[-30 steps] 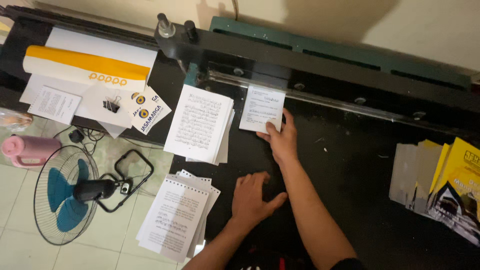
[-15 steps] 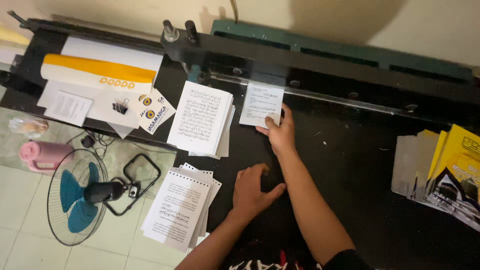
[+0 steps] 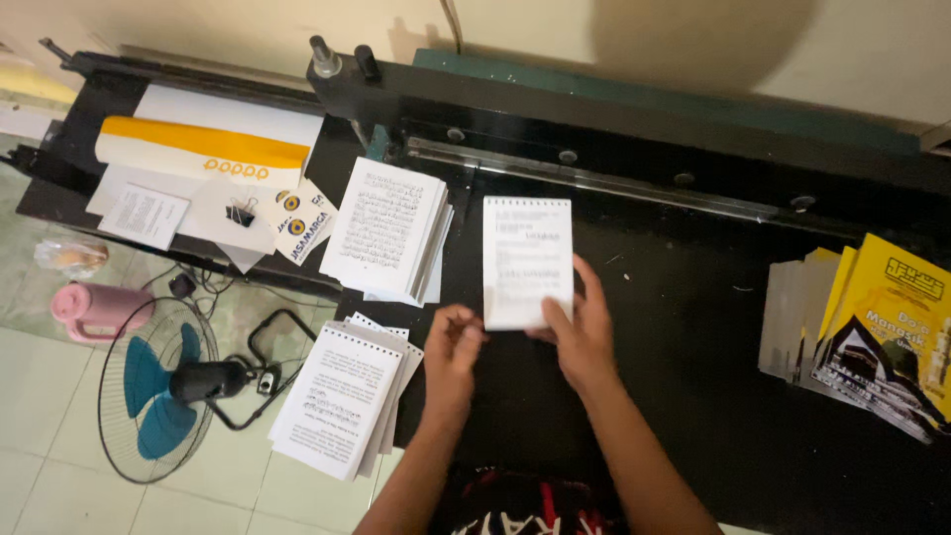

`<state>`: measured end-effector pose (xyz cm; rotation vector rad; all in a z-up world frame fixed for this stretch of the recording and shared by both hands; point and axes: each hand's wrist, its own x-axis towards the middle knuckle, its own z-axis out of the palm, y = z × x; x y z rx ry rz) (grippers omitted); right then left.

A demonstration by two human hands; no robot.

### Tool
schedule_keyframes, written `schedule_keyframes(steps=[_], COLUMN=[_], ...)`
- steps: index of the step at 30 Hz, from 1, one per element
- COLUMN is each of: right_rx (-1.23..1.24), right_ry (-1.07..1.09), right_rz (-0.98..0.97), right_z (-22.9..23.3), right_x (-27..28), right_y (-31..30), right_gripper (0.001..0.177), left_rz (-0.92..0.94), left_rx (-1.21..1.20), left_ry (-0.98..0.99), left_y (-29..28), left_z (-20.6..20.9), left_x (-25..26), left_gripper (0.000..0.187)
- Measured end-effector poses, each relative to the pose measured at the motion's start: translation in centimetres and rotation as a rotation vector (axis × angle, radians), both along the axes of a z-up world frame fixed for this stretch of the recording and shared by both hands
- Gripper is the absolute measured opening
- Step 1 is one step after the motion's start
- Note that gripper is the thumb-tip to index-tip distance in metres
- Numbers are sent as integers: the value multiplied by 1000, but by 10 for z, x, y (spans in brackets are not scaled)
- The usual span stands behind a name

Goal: The person sorts through a stack of printed papers on a black table, separating them into different piles. They handle the papers by hand, moving them between stacks and occasionally flipping them over to check the content.

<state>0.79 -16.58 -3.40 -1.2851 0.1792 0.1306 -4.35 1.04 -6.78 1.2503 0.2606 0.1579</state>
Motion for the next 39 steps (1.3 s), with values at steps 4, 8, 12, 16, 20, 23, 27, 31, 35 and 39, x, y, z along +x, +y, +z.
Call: schedule_keyframes(steps=[4,8,12,16,20,23,27,31,35,39], right_rx=[-26,18,0,1,-25,-109,-172,-215,-497,-639], right_ry=[-52,-126,-128,-138,-135,-131,-193,-229,-519,-584], right_rz=[133,272,281,430,468,380,352,364,461,527], right_z=[28,49,55,45,8,-13,-37,-3,34,53], right_x=[-48,-62,-70,-63,-38,-23,-10,-2,12,14], right_y=[-15,-2,23,34,30,22,24,47,85,112], right_gripper=[84,85,79,75,58,43,33,35,58,79], left_rz=[-66,-439,-943,-721,-393,-178,-426,-531,-147,88], left_rx=[-339,-873,-1106,-962,273,1043,1463,1416,1219,855], left_ry=[-191,-285,-168,-253,-237,324,819,908,458,181], left_y=[-8,-10,28,59,109,126,136,135,165,201], left_z=[33,104,116,136,155,158,115,172,183,112], left_x=[13,6,9,-14,-48,-62,-66,-46,0,79], left_gripper=[54,82,145,121,76,73,113,116,67,53])
